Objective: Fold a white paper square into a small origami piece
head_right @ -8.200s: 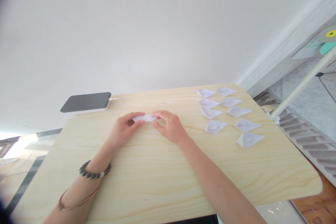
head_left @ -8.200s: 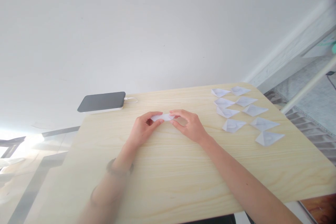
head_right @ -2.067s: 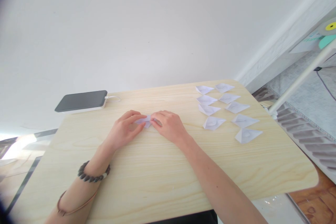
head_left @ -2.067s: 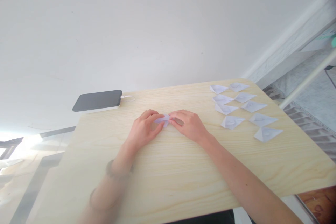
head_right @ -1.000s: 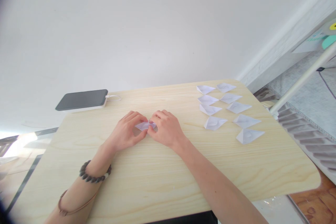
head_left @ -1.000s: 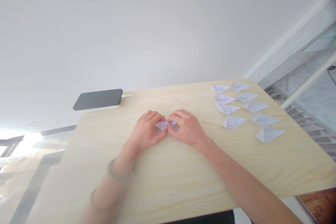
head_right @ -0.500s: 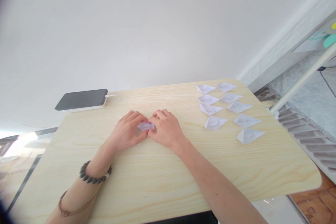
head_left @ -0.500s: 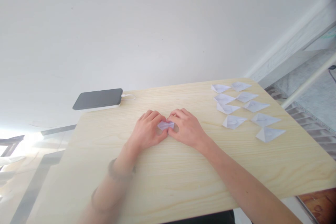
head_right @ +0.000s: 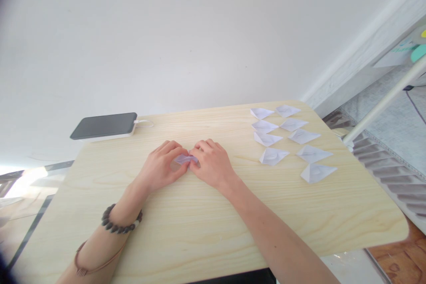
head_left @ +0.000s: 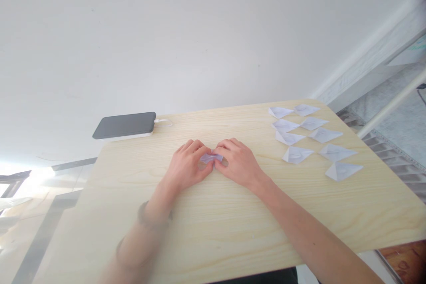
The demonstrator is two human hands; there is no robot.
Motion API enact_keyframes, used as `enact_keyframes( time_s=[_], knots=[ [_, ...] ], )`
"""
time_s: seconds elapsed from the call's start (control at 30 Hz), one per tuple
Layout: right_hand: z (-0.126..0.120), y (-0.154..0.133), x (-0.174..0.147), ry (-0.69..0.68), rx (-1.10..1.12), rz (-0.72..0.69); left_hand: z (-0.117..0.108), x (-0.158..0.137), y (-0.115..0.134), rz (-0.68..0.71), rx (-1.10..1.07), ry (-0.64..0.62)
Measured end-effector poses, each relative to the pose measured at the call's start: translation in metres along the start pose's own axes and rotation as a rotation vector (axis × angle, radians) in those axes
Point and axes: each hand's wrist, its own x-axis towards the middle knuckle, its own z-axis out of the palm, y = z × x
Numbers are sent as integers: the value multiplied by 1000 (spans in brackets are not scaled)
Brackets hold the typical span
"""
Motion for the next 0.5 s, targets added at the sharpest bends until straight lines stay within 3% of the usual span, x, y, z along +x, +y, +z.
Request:
enact_keyframes(
  time_s=[0.5],
  knots=[
    [-1, -2, 1, 7, -32, 43, 3, 1, 5, -80, 41, 36]
  ],
)
